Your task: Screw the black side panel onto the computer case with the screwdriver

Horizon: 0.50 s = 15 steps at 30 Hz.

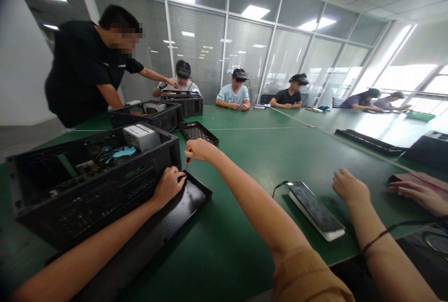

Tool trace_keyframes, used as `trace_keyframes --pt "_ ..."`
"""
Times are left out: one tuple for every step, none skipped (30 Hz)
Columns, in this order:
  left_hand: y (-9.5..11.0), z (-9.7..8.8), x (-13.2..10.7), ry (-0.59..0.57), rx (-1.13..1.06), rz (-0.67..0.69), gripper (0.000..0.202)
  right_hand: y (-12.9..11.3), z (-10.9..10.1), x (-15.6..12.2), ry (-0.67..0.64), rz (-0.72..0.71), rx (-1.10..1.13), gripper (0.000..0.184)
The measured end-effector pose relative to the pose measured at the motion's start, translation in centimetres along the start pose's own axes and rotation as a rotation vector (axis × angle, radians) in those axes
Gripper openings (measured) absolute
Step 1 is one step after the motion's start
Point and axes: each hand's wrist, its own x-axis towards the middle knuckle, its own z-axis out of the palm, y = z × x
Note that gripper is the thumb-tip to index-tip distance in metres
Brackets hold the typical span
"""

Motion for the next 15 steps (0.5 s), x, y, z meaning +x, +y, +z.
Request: trace_keyframes --pt "-0.01 0.02 0.0 0.001 -0.003 -0.002 0.018 -0.07 0.01 0.02 -0.002 0.02 -0.009 0.029" --pt "-0.03 0.06 0.01 0.002 -0.004 -0.001 0.018 -0.14 0.02 0.03 -0.001 0.042 -0.018 0.033" --pt "-0.06 0.1 0.0 0.003 -0.002 0.0 0.017 -0.22 0.04 0.02 0.0 0.061 -0.024 0.036" --pt "-0.1 0.15 0.0 0.003 0.002 0.003 0.018 -0.29 0.05 0.0 0.002 0.074 -0.025 0.038" --pt "-0.14 0.19 -0.01 0.001 0.01 0.006 0.018 -0.35 0.06 -0.03 0.002 0.085 -0.021 0.04" --pt "-0.17 0.23 -0.02 0.001 0.019 0.01 0.018 -0.39 0.06 -0.08 -0.002 0.09 -0.014 0.041" --pt "-0.19 0.26 -0.03 0.001 0.028 0.012 0.019 -0.4 0.05 -0.14 -0.009 0.092 -0.006 0.043" --pt "-0.2 0.28 -0.03 0.002 0.037 0.012 0.019 -0.39 0.03 -0.2 -0.019 0.091 0.002 0.044" --pt "-0.2 0.29 -0.04 0.002 0.044 0.014 0.019 -0.36 -0.01 -0.27 -0.029 0.092 0.008 0.046" --pt "-0.18 0.28 -0.04 0.0 0.049 0.018 0.019 -0.32 -0.04 -0.34 -0.036 0.094 0.012 0.048" --pt "-0.16 0.27 -0.03 -0.002 0.051 0.02 0.019 -0.26 -0.08 -0.39 -0.04 0.094 0.016 0.048" --pt "-0.12 0.24 -0.03 -0.003 0.052 0.019 0.019 -0.21 -0.12 -0.43 -0.041 0.087 0.022 0.048" --pt "-0.09 0.22 -0.02 -0.006 0.05 0.017 0.019 -0.17 -0.14 -0.46 -0.039 0.077 0.031 0.047" --pt "-0.05 0.19 -0.02 -0.006 0.046 0.013 0.019 -0.13 -0.16 -0.46 -0.039 0.061 0.041 0.045" --pt "-0.02 0.17 -0.02 -0.005 0.042 0.008 0.018 -0.1 -0.17 -0.44 -0.041 0.043 0.051 0.042"
